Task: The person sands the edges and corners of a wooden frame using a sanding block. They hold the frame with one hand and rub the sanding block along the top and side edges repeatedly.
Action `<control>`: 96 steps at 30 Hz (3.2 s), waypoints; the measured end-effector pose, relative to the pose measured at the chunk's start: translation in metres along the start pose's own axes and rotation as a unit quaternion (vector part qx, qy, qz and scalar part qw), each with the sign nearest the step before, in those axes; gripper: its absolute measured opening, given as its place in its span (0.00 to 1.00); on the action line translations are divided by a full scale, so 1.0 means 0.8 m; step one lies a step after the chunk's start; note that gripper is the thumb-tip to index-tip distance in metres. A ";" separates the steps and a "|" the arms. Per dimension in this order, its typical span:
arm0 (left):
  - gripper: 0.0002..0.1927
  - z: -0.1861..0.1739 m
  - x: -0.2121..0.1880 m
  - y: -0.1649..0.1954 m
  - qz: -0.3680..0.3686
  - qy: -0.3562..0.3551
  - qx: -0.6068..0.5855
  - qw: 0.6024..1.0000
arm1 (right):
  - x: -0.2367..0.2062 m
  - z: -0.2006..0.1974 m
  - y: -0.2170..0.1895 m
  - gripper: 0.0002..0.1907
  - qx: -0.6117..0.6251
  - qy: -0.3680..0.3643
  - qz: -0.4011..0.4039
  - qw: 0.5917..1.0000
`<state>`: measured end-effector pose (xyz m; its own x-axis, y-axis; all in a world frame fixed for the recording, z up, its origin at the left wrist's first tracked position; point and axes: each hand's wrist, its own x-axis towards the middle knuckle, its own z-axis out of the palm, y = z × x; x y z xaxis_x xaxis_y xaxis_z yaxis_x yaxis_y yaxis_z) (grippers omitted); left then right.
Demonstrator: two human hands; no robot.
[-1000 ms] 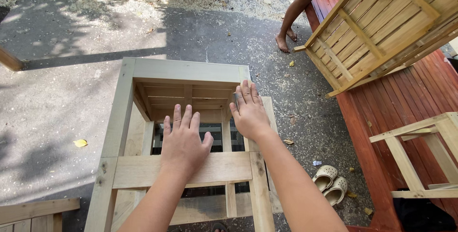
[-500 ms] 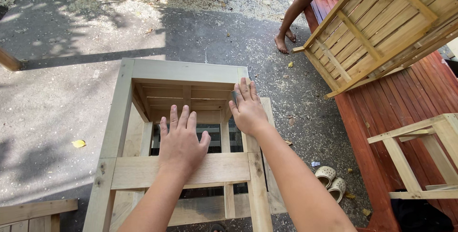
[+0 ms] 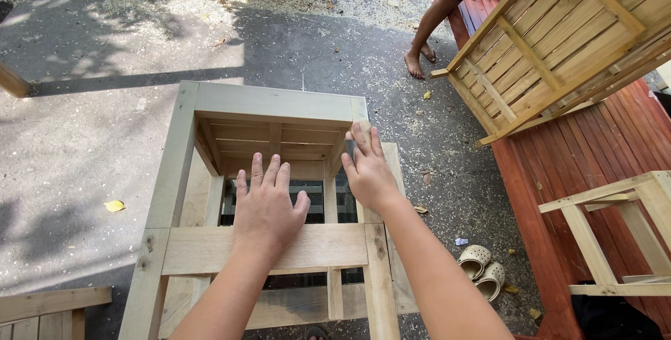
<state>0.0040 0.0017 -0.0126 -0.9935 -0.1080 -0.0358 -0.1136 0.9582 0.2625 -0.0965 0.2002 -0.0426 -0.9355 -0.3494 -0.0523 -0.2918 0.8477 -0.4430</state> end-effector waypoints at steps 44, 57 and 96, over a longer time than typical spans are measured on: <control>0.32 0.007 0.005 0.006 0.009 0.016 -0.024 1.000 | -0.105 -0.060 -0.011 0.23 -0.122 -0.090 -0.111 0.982; 0.32 0.005 0.006 0.007 0.010 0.013 -0.022 1.000 | -0.088 -0.034 0.003 0.23 -0.022 -0.030 -0.091 0.995; 0.31 0.000 0.001 0.018 0.001 0.005 -0.018 1.000 | -0.007 0.001 0.016 0.29 -0.162 0.088 -0.073 0.980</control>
<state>0.0019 0.0154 -0.0086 -0.9937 -0.1094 -0.0261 -0.1122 0.9481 0.2974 -0.0951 0.2128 -0.0492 -0.8910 -0.4260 0.1574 -0.4459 0.8862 -0.1257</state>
